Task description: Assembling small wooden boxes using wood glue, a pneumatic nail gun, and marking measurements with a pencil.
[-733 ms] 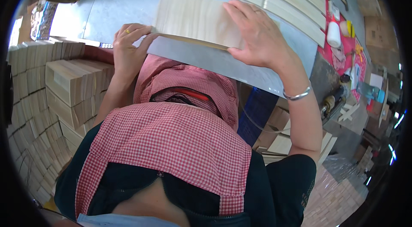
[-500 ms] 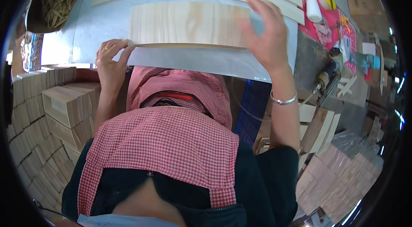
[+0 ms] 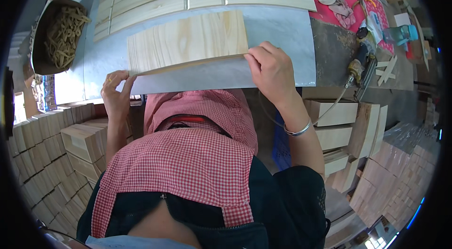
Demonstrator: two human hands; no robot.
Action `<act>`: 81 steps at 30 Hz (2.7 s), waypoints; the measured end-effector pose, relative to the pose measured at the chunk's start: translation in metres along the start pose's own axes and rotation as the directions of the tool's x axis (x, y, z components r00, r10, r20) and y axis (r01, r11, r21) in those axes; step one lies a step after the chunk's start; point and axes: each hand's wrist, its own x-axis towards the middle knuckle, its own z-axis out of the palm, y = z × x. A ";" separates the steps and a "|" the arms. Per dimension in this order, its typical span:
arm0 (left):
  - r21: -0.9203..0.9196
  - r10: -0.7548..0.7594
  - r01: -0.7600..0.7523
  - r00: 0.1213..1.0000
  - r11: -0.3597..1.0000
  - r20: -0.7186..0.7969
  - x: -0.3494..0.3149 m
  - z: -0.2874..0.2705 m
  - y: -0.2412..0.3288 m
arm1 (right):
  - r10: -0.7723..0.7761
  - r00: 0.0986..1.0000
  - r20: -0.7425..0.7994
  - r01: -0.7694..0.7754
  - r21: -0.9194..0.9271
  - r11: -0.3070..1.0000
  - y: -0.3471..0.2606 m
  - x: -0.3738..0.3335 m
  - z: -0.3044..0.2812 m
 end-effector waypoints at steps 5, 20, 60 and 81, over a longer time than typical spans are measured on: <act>0.005 0.021 -0.021 1.000 1.000 0.007 -0.001 0.001 -0.003 | -0.103 0.994 0.026 0.102 0.021 0.995 0.013 0.005 -0.001; -0.092 0.612 -0.629 0.697 0.772 0.373 0.066 0.045 0.134 | 0.317 0.902 0.294 -0.429 0.514 0.743 0.040 0.049 0.010; -0.159 0.593 -0.578 0.725 0.801 0.350 0.075 0.112 0.147 | 0.275 0.933 -0.233 -0.176 0.370 0.912 0.006 0.055 0.047; -0.153 0.688 -0.681 0.651 0.716 0.319 0.086 0.115 0.149 | 0.292 0.957 0.000 -0.277 0.317 0.907 0.001 0.000 -0.004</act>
